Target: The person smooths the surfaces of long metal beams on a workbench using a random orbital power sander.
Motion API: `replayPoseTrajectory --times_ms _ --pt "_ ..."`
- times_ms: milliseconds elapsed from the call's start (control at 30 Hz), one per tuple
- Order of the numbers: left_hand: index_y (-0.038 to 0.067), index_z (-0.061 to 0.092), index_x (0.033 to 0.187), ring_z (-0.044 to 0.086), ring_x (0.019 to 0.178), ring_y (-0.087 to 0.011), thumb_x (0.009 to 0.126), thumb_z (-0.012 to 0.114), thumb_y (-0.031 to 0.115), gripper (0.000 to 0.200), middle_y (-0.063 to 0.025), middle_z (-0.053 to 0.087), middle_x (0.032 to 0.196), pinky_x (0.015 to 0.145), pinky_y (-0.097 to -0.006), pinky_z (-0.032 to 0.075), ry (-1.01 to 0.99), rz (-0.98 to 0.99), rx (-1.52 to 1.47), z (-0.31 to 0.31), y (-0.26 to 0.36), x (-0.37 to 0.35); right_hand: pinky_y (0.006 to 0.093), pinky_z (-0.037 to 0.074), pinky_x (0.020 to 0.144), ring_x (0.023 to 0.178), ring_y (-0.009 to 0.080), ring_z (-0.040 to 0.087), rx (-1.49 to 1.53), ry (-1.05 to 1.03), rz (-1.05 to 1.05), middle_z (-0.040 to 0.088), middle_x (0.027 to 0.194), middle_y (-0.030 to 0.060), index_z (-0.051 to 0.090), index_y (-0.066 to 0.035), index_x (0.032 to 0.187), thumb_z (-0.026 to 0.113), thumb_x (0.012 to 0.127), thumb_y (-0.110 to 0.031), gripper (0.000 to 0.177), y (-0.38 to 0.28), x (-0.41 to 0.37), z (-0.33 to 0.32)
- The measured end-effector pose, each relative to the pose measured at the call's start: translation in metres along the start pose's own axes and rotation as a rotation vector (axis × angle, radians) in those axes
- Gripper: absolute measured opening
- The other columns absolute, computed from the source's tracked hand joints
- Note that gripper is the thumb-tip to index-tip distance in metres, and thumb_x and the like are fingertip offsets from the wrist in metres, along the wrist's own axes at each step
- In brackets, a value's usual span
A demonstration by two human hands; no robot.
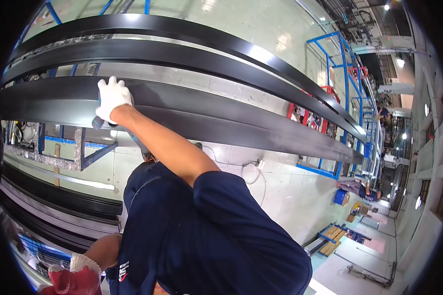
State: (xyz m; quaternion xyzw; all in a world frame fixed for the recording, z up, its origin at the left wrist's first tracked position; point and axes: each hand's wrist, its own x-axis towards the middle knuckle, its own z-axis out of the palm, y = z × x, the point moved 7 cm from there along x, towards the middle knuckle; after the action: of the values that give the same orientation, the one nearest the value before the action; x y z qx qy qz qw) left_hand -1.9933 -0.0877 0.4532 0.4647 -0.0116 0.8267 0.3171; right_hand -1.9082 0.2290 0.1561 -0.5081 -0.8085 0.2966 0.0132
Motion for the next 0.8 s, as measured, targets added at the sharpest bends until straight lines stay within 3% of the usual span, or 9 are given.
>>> replayPoseTrajectory --times_ms 167,400,500,667,800 --pt "0.023 0.054 0.168 0.045 0.158 -0.0117 0.114 0.062 0.033 0.056 0.0071 0.052 0.172 0.122 -0.0754 0.024 -0.033 -0.057 -0.069 0.034 -0.024 -0.001 0.0557 0.061 0.106 0.130 0.0460 0.064 0.012 0.016 0.056 0.059 0.140 0.0256 0.057 -0.010 0.151 0.086 0.086 -0.035 0.076 0.086 -0.084 -0.031" --pt "0.033 0.042 0.175 0.007 0.157 -0.0376 0.112 0.067 0.025 0.068 -0.0033 0.015 0.180 0.126 -0.0608 0.031 -0.127 -0.336 -0.148 0.117 -0.144 0.002 0.0574 0.061 0.106 0.127 0.0466 0.067 0.012 0.238 0.410 0.061 0.138 0.0238 0.061 -0.015 0.148 0.086 0.082 -0.036 0.073 0.290 -0.228 -0.102" --pt "0.037 0.037 0.178 -0.009 0.156 -0.0487 0.112 0.069 0.022 0.075 -0.0078 -0.001 0.184 0.128 -0.0545 0.034 -0.199 -0.499 -0.205 0.163 -0.182 -0.002 0.0548 0.058 0.109 0.128 0.0440 0.067 -0.002 0.293 0.591 0.062 0.140 0.0235 0.062 -0.016 0.149 0.085 0.083 -0.042 0.074 0.388 -0.297 -0.134" --pt "0.043 0.028 0.182 -0.037 0.155 -0.0672 0.111 0.073 0.016 0.089 -0.0152 -0.027 0.189 0.131 -0.0440 0.039 -0.260 -1.007 -0.382 0.236 -0.216 -0.008 0.0489 0.058 0.111 0.131 0.0429 0.070 0.053 0.444 0.766 0.065 0.142 0.0232 0.063 -0.015 0.150 0.086 0.079 -0.048 0.082 0.548 -0.401 -0.180" --pt "0.038 0.037 0.177 -0.016 0.158 -0.0524 0.111 0.070 0.023 0.075 -0.0102 -0.004 0.184 0.132 -0.0516 0.032 -0.230 -0.589 -0.142 0.255 -0.248 -0.005 0.0492 0.059 0.110 0.127 0.0441 0.073 0.019 0.539 0.909 0.070 0.139 0.0246 0.065 -0.012 0.149 0.088 0.079 -0.051 0.084 0.626 -0.447 -0.212"
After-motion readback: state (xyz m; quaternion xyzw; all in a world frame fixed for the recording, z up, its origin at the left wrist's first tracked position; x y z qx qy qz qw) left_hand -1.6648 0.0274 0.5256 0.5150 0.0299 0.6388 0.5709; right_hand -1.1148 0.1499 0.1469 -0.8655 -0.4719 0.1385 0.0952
